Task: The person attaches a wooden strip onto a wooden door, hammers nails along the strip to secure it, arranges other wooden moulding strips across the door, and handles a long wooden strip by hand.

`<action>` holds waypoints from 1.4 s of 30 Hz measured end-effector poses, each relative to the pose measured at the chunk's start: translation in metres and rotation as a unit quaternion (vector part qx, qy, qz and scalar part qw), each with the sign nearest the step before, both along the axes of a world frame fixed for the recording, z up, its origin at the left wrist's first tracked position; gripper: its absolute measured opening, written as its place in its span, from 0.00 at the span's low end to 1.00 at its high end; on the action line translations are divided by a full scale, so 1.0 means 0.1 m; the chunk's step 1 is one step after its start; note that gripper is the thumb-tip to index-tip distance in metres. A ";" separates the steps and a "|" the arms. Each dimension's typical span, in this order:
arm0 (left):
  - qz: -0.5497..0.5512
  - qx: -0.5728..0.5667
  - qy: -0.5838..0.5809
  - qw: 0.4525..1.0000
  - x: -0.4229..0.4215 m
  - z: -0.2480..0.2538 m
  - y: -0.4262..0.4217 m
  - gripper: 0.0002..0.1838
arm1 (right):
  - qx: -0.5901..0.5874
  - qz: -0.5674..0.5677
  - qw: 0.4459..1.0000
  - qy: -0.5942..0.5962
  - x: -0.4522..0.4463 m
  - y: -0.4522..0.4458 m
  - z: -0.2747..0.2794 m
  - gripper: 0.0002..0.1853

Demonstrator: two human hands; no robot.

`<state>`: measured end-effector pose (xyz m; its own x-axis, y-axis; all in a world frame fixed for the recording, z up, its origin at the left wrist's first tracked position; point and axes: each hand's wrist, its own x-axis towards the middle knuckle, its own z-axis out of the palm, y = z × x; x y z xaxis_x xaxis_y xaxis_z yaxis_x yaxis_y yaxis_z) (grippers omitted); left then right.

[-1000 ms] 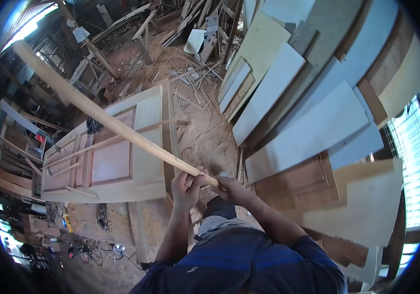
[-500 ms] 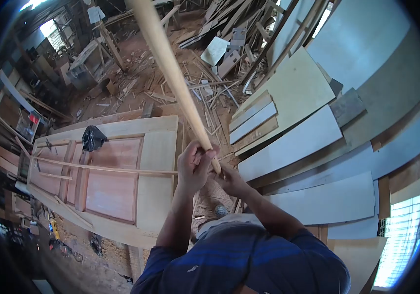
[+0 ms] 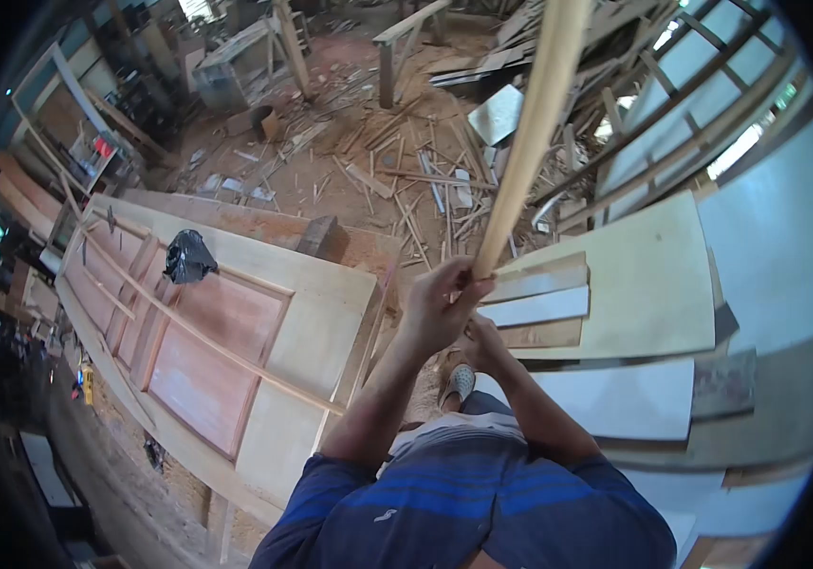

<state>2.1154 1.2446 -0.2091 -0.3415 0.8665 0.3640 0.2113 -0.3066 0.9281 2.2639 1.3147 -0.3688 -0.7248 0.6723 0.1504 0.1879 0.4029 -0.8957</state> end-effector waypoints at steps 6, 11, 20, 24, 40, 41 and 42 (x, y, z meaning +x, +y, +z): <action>0.041 -0.074 0.047 0.995 -0.10 -0.13 1.03 0.16 | -0.059 0.121 0.985 -0.112 -0.05 1.45 -0.44 0.30; 0.043 0.047 0.035 0.997 -0.21 -0.28 1.76 0.18 | 0.003 0.122 0.989 -0.085 -0.25 2.06 -0.10 0.30; 0.082 0.030 0.032 0.996 -1.16 -0.44 3.03 0.14 | 0.071 0.164 0.979 -0.101 -1.09 3.69 -0.36 0.30; 0.106 0.039 0.024 0.993 -2.01 -0.50 3.72 0.14 | 0.119 0.154 0.961 -0.195 -1.93 4.52 -0.21 0.26; 0.257 -0.042 -0.130 0.957 -4.43 -0.65 4.47 0.16 | 0.044 0.307 0.918 -0.247 -4.72 5.97 0.03 0.17; 0.280 -0.065 -0.126 0.949 -4.55 -0.71 4.47 0.17 | 0.054 0.328 0.906 -0.263 -4.91 6.09 -0.09 0.16; 0.291 -0.058 -0.154 0.942 -4.67 -0.89 4.52 0.18 | 0.044 0.347 0.914 -0.205 -5.11 6.05 -0.02 0.14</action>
<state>1.6488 1.6968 -0.2976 -0.8455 0.5273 0.0838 0.0273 -0.1140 0.9931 1.7525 1.9196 -0.3712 -0.9797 0.0266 -0.1988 0.1721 0.6201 -0.7654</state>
